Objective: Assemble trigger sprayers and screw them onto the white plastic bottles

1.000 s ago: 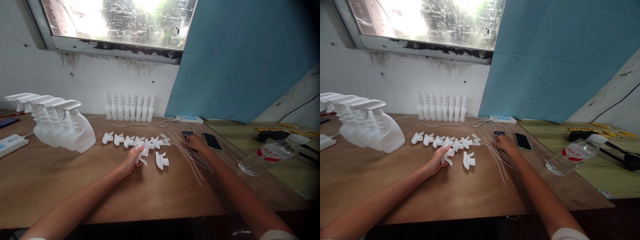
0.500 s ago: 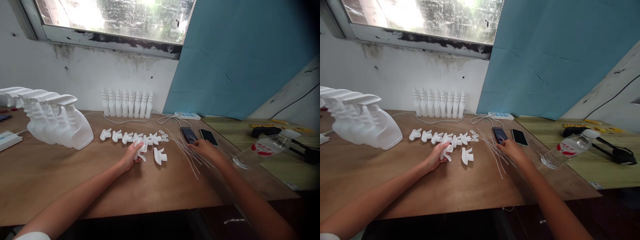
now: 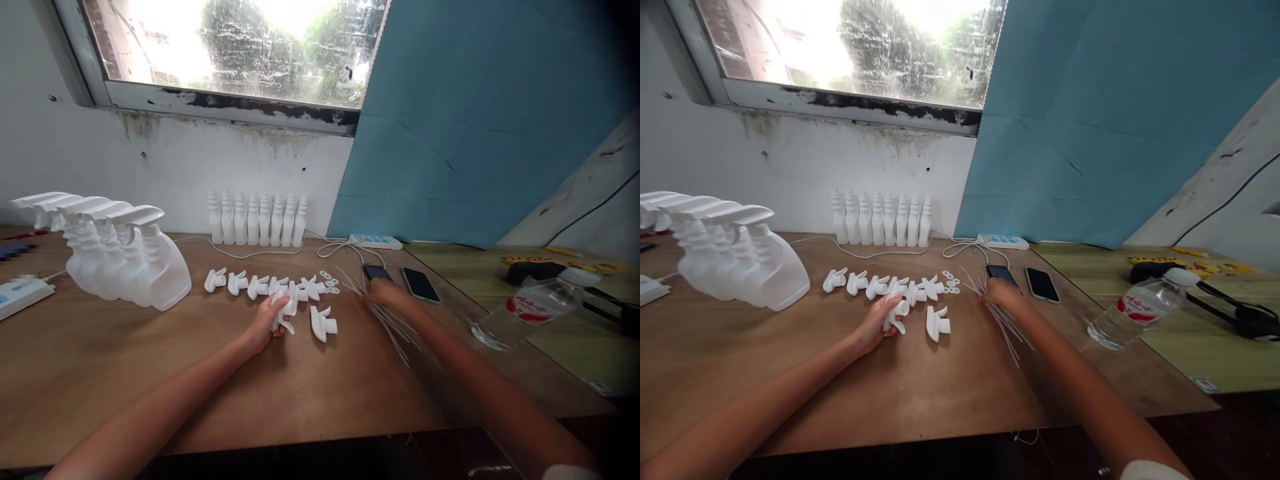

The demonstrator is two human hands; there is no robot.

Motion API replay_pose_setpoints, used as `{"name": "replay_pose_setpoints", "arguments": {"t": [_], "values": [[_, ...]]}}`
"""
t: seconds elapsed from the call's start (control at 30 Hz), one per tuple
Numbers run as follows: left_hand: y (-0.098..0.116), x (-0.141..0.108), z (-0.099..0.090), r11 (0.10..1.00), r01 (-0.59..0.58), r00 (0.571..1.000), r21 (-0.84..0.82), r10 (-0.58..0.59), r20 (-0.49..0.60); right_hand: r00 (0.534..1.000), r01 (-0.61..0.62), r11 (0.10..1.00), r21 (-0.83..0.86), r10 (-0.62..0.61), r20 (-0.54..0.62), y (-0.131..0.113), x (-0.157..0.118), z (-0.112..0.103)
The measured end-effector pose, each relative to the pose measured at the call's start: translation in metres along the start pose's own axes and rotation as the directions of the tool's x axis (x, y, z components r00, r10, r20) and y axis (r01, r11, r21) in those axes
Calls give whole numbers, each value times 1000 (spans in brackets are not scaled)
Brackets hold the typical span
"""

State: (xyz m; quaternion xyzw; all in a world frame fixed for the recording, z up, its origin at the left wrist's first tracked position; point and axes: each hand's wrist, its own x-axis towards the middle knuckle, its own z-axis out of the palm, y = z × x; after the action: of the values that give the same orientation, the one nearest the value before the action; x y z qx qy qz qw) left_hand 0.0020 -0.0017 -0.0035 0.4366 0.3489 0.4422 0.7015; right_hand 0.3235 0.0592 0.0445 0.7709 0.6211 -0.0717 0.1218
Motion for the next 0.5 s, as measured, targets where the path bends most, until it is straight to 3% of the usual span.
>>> {"name": "replay_pose_setpoints", "arguments": {"t": [0.2,0.5], "values": [[0,-1,1,1000,-13,1000,6,13,3,999,-29,998,60,27,45,-5,10,2],[2,-1,2,1000,1,1000,4,-1,-16,994,-53,976,210,72,-85,-3,7,9]]}}
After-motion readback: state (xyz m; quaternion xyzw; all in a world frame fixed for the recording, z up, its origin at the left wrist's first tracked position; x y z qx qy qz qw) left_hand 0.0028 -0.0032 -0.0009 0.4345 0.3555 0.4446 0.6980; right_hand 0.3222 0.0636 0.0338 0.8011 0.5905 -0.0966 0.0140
